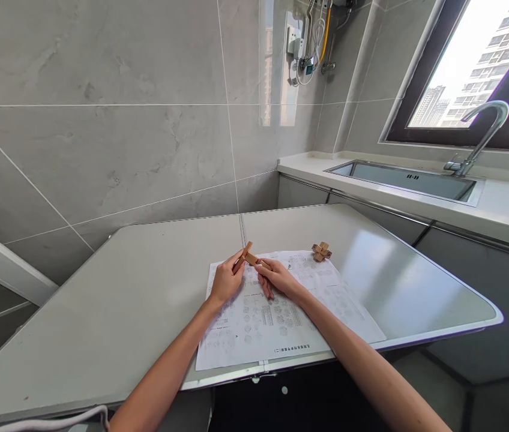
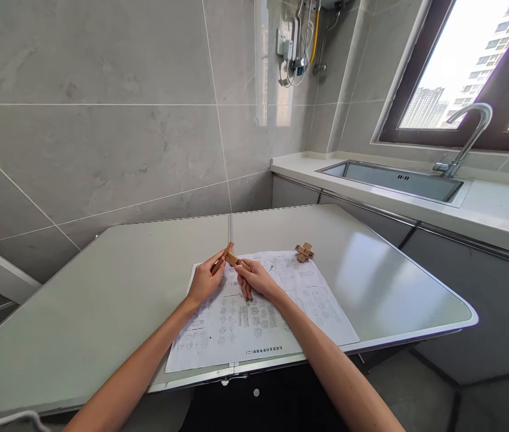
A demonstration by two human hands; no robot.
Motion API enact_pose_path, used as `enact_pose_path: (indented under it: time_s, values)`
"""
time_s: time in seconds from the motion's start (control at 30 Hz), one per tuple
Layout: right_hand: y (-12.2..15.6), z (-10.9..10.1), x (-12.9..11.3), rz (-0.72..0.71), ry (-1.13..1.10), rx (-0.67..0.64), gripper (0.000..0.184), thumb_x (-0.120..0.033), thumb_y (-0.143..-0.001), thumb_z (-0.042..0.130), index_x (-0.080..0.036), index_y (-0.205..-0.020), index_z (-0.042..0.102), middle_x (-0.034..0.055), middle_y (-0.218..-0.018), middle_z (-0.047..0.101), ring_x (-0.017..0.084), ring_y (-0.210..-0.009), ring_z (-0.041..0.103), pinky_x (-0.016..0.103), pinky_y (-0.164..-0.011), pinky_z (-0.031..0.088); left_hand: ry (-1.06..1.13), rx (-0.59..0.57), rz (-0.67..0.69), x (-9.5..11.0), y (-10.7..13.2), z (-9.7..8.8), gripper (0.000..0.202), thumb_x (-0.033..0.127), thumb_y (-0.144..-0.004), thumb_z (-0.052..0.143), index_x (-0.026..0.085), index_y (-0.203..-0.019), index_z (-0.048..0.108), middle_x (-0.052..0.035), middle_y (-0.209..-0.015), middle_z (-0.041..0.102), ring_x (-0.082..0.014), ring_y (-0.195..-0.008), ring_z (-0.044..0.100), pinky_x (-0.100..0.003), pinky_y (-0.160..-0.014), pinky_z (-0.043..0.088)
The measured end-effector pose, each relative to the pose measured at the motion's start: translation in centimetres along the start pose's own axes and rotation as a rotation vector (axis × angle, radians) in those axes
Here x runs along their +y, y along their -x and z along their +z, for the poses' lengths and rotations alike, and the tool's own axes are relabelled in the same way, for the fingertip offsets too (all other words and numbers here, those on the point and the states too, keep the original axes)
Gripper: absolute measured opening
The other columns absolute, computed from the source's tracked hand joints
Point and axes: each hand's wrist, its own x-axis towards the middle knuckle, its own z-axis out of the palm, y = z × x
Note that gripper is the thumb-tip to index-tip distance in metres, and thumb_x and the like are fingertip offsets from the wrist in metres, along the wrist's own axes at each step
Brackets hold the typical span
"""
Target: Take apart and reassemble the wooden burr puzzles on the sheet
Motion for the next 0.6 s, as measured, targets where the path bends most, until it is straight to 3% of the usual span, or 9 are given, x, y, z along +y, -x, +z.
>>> enact_pose_path:
  time_s: [0.2,0.37,0.6]
  values:
    - [0.02,-0.1,-0.02,0.034,0.01,-0.007,0.041,-0.06,-0.092,0.065,-0.022,-0.095,0.052,-0.0092,-0.064,0.054,0.008,-0.031,0.049,0.02,-0.027,0.032,-0.034,-0.024,0.069,-0.39,0.05,-0.02,0.05,0.027,-0.099,0.05,0.022,-0.148,0.059,-0.0063,-0.117,0.076,-0.0182,-0.091,0.067,-0.029,-0.084,0.051]
    - [0.09,-0.36,-0.11,0.06,0.005,-0.03,0.041,-0.061,-0.092,0.064,-0.023,-0.093,0.05,-0.0112,-0.064,0.047,0.004,-0.028,0.038,0.019,-0.025,0.02,-0.057,-0.057,0.112,-0.54,-0.1,-0.36,0.05,0.026,-0.1,0.049,0.022,-0.149,0.057,-0.0053,-0.115,0.076,-0.0176,-0.095,0.068,-0.028,-0.087,0.051]
    - [0.01,-0.36,-0.24,0.064,0.065,0.013,0.043,-0.061,-0.091,0.065,-0.023,-0.083,0.046,-0.0109,-0.06,0.042,0.003,-0.032,0.03,0.019,-0.028,0.016,-0.093,-0.081,0.146,-1.07,-0.2,-0.32,0.056,0.022,-0.097,0.048,0.025,-0.153,0.052,-0.0066,-0.125,0.074,-0.021,-0.103,0.068,-0.032,-0.093,0.052]
